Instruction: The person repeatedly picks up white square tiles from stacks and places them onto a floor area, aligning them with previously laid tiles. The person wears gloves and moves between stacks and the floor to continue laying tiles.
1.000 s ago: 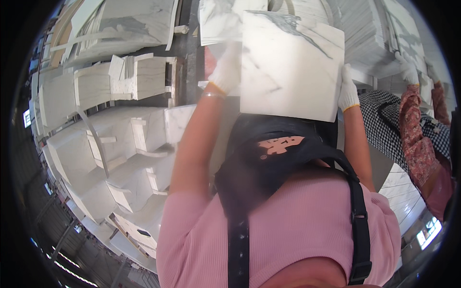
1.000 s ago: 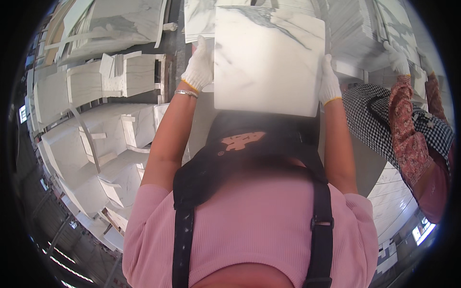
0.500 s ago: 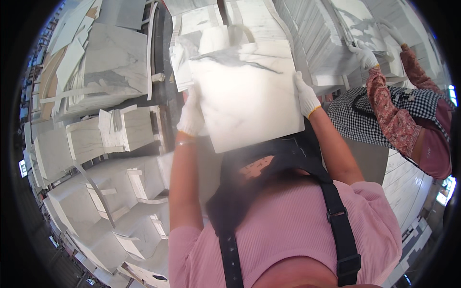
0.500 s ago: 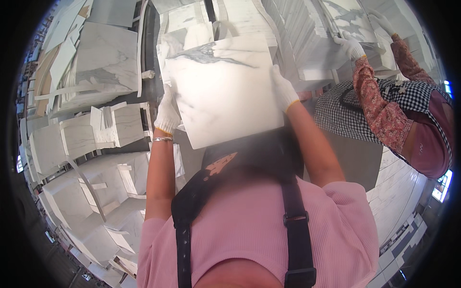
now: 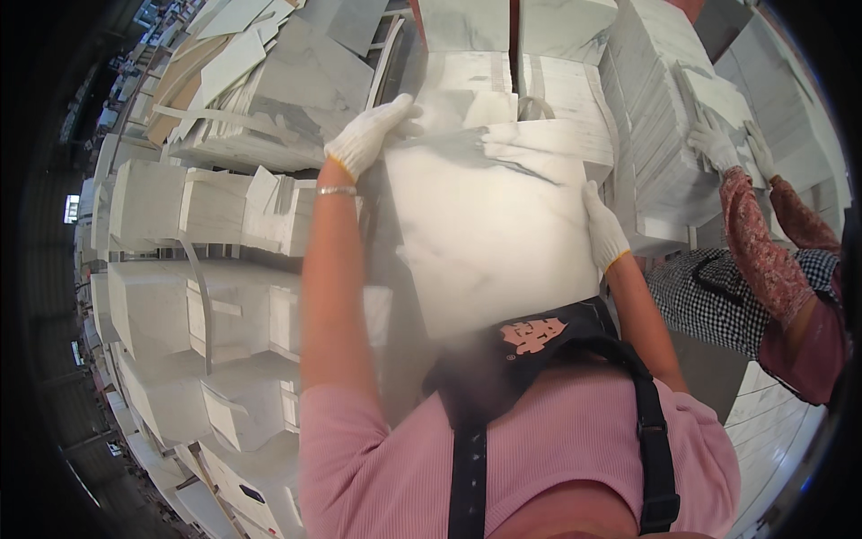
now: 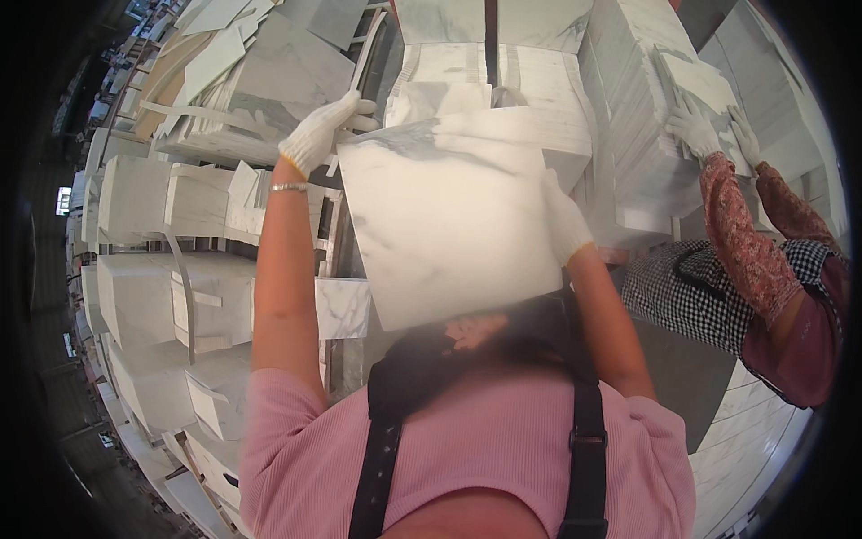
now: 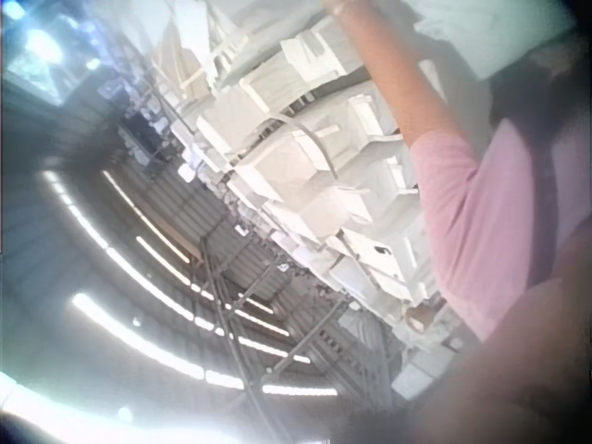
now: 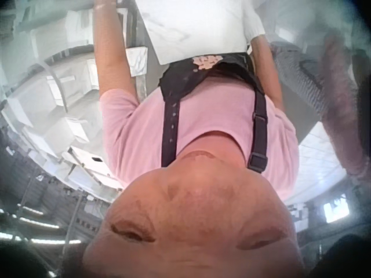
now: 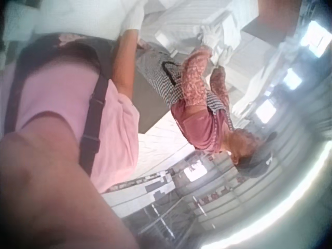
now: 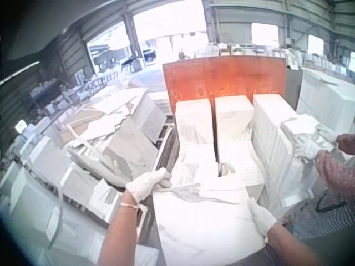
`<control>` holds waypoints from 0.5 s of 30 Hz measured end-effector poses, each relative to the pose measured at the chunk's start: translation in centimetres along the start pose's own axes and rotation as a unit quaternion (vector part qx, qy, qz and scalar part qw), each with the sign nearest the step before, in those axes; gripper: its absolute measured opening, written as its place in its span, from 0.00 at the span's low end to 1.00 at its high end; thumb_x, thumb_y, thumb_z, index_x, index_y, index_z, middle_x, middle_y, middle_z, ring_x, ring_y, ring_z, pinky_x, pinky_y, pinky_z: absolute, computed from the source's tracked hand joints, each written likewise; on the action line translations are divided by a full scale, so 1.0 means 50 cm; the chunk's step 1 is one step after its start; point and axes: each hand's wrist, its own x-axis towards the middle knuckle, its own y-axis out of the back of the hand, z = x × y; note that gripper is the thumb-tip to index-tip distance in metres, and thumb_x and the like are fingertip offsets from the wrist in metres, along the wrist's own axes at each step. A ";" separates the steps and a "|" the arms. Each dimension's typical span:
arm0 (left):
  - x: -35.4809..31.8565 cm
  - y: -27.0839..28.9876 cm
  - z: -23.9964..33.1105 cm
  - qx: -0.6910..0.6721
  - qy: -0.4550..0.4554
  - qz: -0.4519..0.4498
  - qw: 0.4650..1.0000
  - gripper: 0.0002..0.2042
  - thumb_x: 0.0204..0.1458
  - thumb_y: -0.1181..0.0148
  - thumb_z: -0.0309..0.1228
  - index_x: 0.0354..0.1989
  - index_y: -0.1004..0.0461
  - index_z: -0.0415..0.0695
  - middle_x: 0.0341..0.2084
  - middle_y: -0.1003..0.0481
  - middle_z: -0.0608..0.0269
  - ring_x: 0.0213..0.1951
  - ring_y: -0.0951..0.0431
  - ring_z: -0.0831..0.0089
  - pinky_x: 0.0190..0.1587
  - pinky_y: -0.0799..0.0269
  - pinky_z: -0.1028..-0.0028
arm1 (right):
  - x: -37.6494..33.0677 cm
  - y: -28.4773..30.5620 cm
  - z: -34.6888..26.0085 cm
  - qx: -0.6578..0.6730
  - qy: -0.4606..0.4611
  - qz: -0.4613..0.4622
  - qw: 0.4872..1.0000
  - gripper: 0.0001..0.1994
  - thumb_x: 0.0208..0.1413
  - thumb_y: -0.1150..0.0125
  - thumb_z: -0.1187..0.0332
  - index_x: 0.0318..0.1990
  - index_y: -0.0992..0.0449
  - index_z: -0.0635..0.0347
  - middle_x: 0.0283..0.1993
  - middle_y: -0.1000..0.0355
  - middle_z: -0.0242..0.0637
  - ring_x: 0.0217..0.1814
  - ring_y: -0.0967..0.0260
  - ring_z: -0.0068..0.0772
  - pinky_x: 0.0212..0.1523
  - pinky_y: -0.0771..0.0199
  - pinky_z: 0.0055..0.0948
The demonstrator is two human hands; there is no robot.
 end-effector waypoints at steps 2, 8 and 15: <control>0.047 0.004 0.031 0.226 0.065 -0.024 0.972 0.29 0.63 0.56 0.56 0.59 0.24 0.45 0.51 0.20 0.56 0.49 0.23 0.64 0.59 0.33 0.67 | 0.006 -0.004 0.006 -0.022 0.014 -0.017 1.000 0.31 0.71 0.54 0.44 0.57 0.25 0.69 0.49 0.23 0.36 0.47 0.27 0.24 0.49 0.26 0.23; 0.191 -0.149 -0.106 0.604 -0.190 -0.006 0.774 0.16 0.65 0.57 0.33 0.58 0.32 0.43 0.42 0.19 0.55 0.43 0.17 0.68 0.46 0.24 0.74 | 0.070 0.043 0.058 -0.078 -0.008 -0.077 0.994 0.34 0.68 0.49 0.43 0.63 0.30 0.69 0.59 0.26 0.41 0.57 0.27 0.30 0.58 0.28 0.28; 0.145 -0.175 -0.198 0.511 -0.197 -0.011 0.837 0.34 0.67 0.63 0.58 0.57 0.26 0.37 0.46 0.20 0.44 0.52 0.21 0.54 0.56 0.30 0.67 | 0.011 0.137 0.157 -0.221 0.115 -0.137 0.959 0.23 0.65 0.42 0.53 0.54 0.23 0.65 0.42 0.22 0.35 0.38 0.25 0.27 0.39 0.24 0.26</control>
